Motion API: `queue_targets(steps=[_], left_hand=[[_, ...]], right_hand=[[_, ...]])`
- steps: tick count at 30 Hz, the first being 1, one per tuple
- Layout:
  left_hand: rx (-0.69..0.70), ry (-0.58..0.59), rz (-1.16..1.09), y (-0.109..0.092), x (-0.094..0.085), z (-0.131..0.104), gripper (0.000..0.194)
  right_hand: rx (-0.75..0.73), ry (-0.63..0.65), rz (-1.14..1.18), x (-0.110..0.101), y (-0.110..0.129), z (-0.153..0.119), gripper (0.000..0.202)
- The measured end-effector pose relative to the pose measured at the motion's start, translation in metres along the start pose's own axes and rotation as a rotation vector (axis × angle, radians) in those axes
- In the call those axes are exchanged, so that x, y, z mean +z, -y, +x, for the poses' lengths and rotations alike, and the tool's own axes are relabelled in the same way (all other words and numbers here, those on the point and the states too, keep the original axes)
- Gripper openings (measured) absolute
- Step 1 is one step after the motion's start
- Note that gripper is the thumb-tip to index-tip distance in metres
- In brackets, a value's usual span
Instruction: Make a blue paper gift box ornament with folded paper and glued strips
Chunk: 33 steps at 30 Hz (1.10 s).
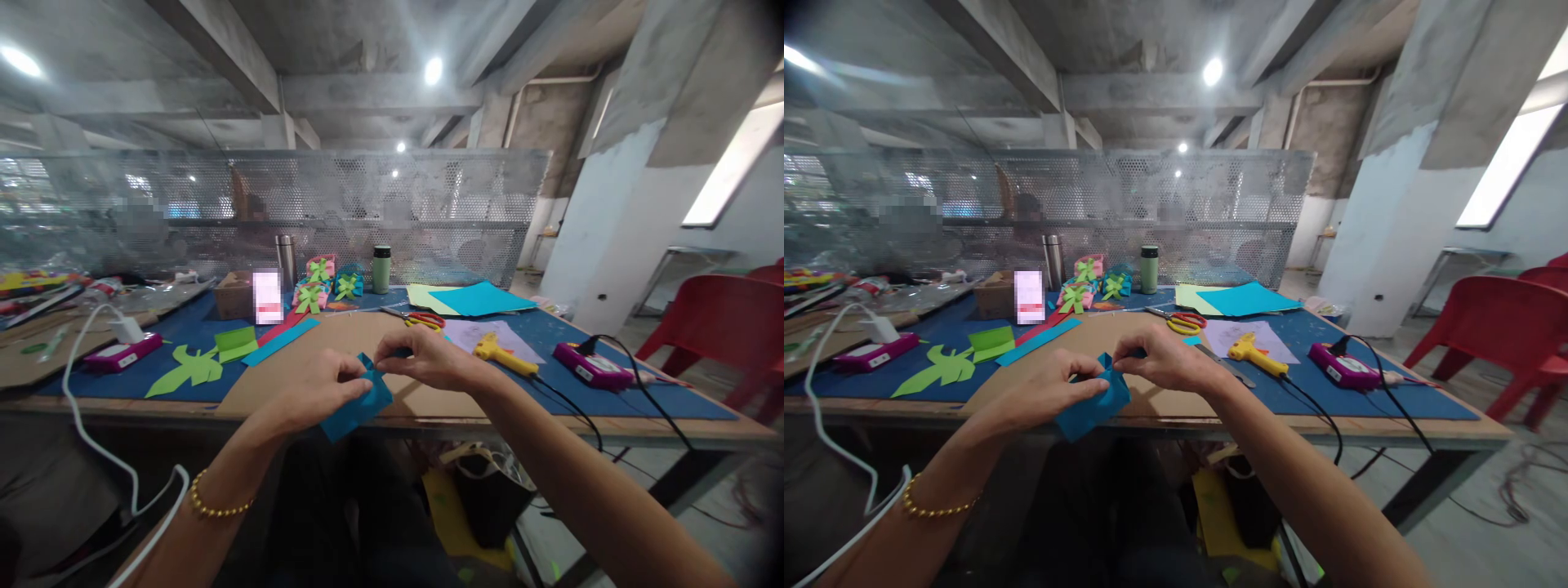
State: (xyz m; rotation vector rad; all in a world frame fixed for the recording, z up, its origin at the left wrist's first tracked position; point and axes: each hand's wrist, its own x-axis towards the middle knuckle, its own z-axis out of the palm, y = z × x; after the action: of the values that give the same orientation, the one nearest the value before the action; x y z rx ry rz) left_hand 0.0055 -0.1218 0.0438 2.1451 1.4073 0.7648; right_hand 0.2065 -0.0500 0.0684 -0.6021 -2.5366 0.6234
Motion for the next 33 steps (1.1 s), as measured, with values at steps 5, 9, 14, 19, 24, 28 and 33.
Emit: queue_targets(steps=[5,9,14,19,24,28,33], left_hand=[[-0.002,-0.003,-0.03,0.0003,0.0005,0.0,0.024],[-0.017,-0.009,-0.058,-0.0002,0.0006,0.0003,0.026],[-0.008,-0.014,-0.07,0.003,-0.0002,0.0019,0.027],[-0.01,-0.013,-0.084,0.003,-0.0011,0.0025,0.027],[-0.02,0.015,-0.111,-0.0039,-0.0017,0.0011,0.03],[-0.04,-0.001,-0.137,-0.0034,0.0017,0.0017,0.032],[-0.012,-0.045,-0.167,0.0013,0.0065,0.0048,0.031]], right_hand=[[0.012,-0.004,0.0,0.0014,-0.0019,0.0003,0.011],[-0.004,-0.011,-0.011,0.0012,-0.0024,0.0008,0.011],[-0.006,-0.007,-0.009,0.0012,-0.0007,0.0007,0.011],[-0.005,-0.019,-0.009,0.002,0.0017,0.0011,0.011],[-0.011,-0.037,-0.027,0.0013,0.0018,0.0022,0.01],[-0.017,-0.04,-0.03,0.0005,0.0015,0.0013,0.011],[-0.017,-0.038,-0.01,0.0005,-0.0002,-0.0005,0.011]])
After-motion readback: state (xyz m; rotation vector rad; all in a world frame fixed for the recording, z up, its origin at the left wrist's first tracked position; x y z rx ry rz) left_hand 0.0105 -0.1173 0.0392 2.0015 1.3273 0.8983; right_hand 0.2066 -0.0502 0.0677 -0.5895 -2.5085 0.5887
